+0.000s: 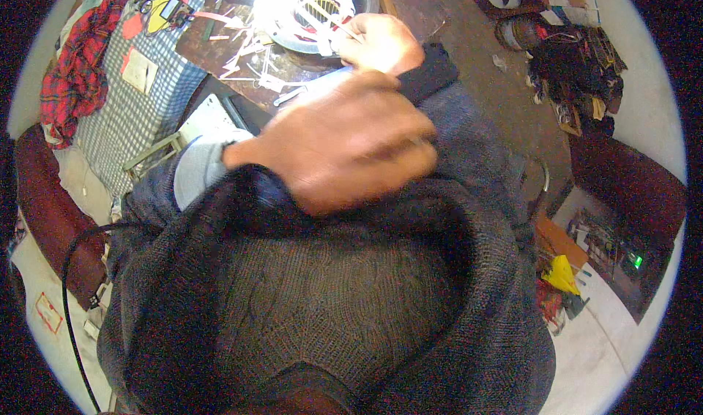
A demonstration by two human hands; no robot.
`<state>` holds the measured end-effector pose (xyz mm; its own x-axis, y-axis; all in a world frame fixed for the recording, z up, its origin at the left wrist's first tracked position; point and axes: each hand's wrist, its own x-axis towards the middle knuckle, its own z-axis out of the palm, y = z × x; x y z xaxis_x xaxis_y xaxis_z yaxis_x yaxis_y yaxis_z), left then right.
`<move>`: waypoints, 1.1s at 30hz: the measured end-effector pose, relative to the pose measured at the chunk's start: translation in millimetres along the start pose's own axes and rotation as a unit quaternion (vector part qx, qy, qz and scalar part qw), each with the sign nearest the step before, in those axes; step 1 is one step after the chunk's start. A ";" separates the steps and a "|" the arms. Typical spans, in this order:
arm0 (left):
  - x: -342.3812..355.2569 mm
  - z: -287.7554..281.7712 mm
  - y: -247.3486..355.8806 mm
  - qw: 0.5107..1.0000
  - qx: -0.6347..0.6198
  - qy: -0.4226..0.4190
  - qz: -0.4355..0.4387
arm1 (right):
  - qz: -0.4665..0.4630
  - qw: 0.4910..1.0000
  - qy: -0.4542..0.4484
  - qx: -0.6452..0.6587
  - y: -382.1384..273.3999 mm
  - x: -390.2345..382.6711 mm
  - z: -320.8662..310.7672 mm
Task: The person repeatedly wraps a white strip around a circular electrical component, using a yellow stick to tuck and adjust the strip. The person also handles a small white rectangular object and a yellow stick during the process.
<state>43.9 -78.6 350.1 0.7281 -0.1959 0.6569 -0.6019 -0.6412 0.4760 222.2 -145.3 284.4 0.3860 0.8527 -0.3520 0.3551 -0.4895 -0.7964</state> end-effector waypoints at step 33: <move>-85.1 5.2 -91.9 0.894 0.247 0.059 -0.370 | -0.062 0.997 -0.014 -0.045 20.1 73.2 42.3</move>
<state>39.0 -6.9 247.4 0.8092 0.4787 0.3407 0.2698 -0.8178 0.5083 221.5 -85.0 221.8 0.3104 0.9118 -0.2689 0.4742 -0.3937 -0.7875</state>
